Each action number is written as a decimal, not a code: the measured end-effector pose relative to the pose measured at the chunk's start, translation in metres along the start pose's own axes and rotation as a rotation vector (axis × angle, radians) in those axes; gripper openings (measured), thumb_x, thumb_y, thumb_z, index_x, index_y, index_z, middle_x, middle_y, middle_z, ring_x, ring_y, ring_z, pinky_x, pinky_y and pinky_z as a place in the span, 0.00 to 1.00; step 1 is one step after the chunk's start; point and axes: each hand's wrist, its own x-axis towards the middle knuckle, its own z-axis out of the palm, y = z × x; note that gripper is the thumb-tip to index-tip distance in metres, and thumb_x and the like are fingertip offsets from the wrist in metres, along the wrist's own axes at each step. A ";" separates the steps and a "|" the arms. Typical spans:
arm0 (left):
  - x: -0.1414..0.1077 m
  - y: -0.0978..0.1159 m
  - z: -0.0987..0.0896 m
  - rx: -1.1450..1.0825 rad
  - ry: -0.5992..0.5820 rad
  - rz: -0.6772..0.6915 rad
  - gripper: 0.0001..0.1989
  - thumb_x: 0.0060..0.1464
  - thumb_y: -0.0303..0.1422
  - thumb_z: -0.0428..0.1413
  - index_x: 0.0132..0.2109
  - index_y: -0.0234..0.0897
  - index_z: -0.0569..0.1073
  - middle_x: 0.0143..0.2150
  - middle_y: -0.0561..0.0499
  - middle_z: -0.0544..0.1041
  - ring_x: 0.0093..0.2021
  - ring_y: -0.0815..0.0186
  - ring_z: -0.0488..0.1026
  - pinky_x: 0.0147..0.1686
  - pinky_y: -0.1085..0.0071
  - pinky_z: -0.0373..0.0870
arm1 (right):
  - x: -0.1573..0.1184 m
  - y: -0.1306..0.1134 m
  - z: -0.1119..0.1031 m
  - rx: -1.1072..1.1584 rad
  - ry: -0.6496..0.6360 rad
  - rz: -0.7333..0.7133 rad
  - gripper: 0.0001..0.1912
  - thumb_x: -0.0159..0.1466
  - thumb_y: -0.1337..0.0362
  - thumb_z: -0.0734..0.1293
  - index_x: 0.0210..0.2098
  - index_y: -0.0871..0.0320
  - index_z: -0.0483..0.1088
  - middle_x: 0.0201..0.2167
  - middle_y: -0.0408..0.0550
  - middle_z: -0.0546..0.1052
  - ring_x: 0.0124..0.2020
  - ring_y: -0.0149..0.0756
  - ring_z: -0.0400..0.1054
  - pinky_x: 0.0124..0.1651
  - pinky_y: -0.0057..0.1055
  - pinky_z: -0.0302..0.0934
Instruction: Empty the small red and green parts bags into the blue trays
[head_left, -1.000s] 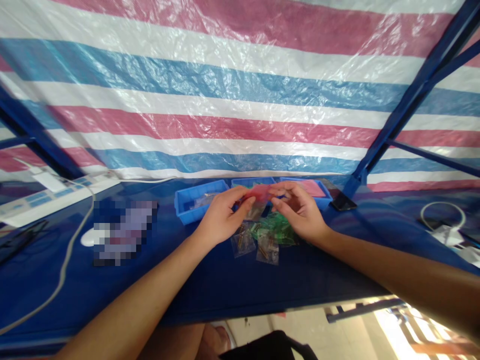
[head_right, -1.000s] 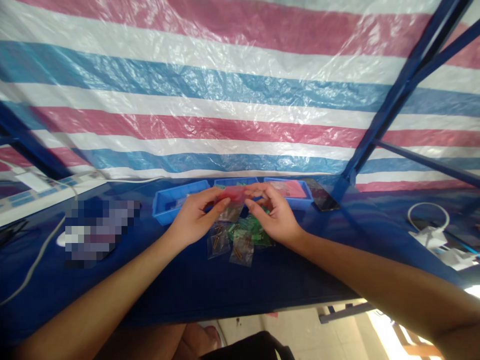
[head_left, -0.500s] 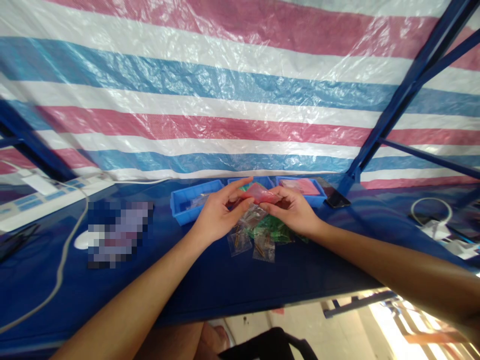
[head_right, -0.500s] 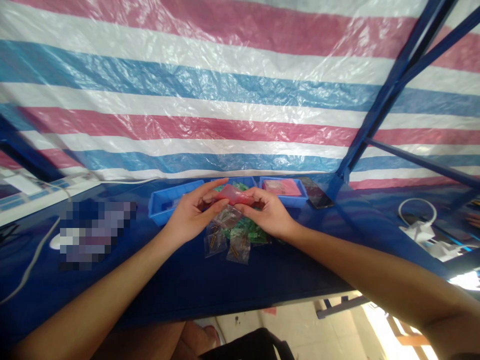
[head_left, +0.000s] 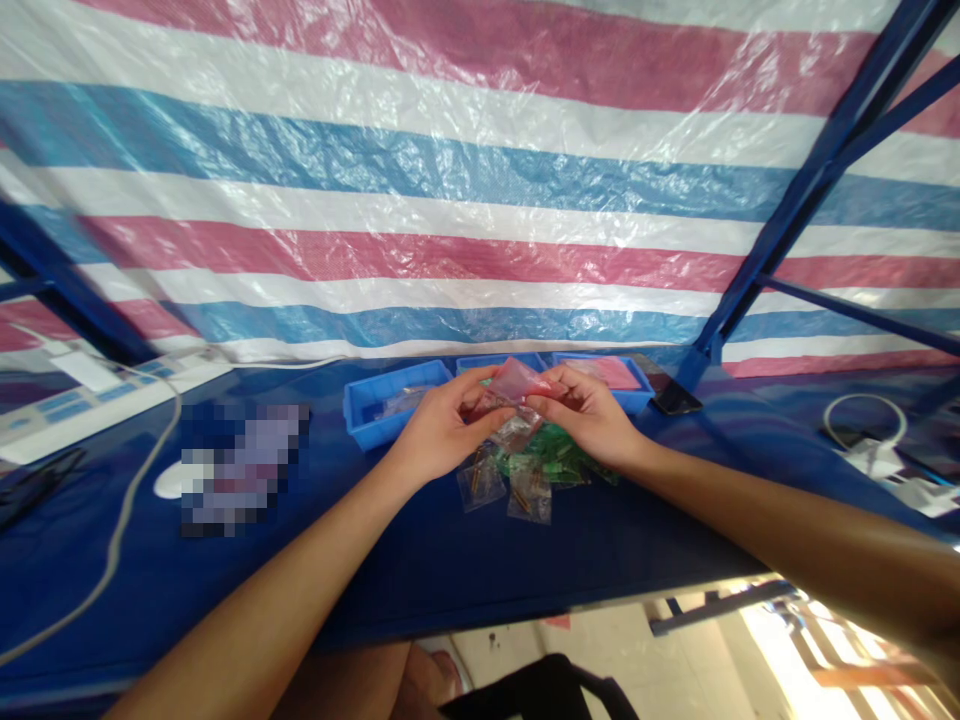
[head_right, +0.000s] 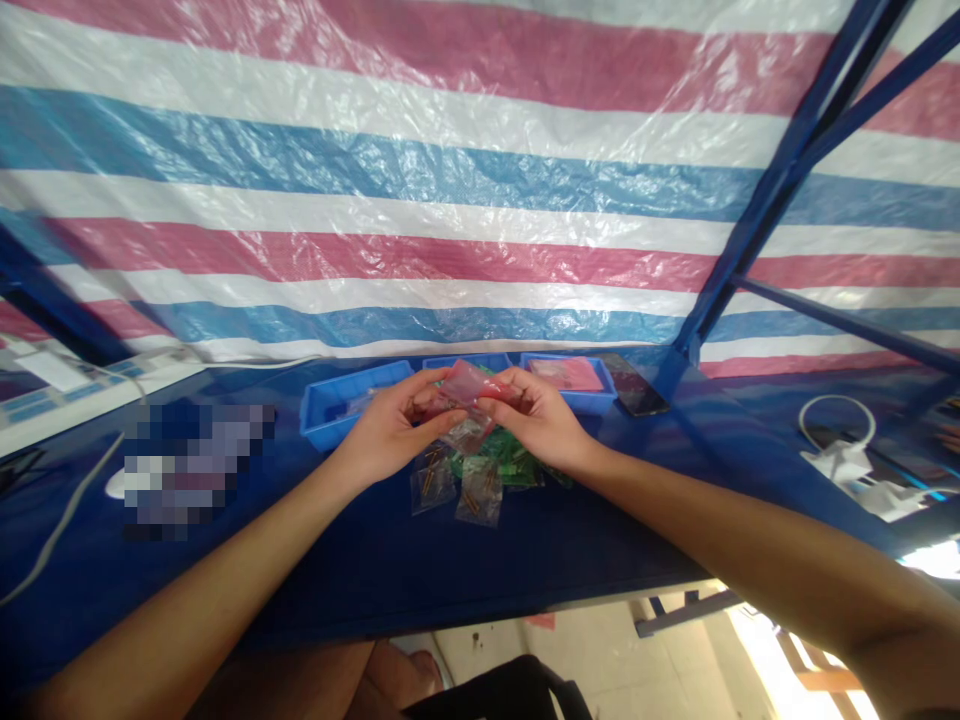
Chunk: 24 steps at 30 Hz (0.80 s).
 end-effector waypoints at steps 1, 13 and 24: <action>0.000 0.001 0.000 0.018 -0.002 0.008 0.31 0.64 0.45 0.66 0.69 0.40 0.72 0.38 0.49 0.84 0.36 0.59 0.82 0.36 0.66 0.79 | 0.000 -0.001 0.000 -0.001 -0.005 0.004 0.18 0.62 0.50 0.81 0.40 0.52 0.74 0.32 0.39 0.80 0.31 0.34 0.75 0.39 0.33 0.72; 0.003 0.005 -0.003 0.013 0.048 0.045 0.29 0.65 0.44 0.65 0.68 0.40 0.72 0.51 0.44 0.84 0.47 0.58 0.83 0.47 0.64 0.79 | 0.019 -0.032 -0.033 -0.393 0.200 -0.183 0.16 0.65 0.52 0.78 0.47 0.52 0.77 0.31 0.43 0.78 0.26 0.36 0.68 0.31 0.36 0.66; 0.000 0.005 -0.002 0.173 -0.011 0.081 0.24 0.70 0.43 0.60 0.68 0.43 0.73 0.45 0.49 0.85 0.41 0.61 0.83 0.42 0.66 0.80 | 0.029 -0.060 -0.099 -1.519 0.092 -0.314 0.16 0.73 0.65 0.65 0.55 0.59 0.81 0.46 0.59 0.76 0.40 0.47 0.76 0.45 0.41 0.68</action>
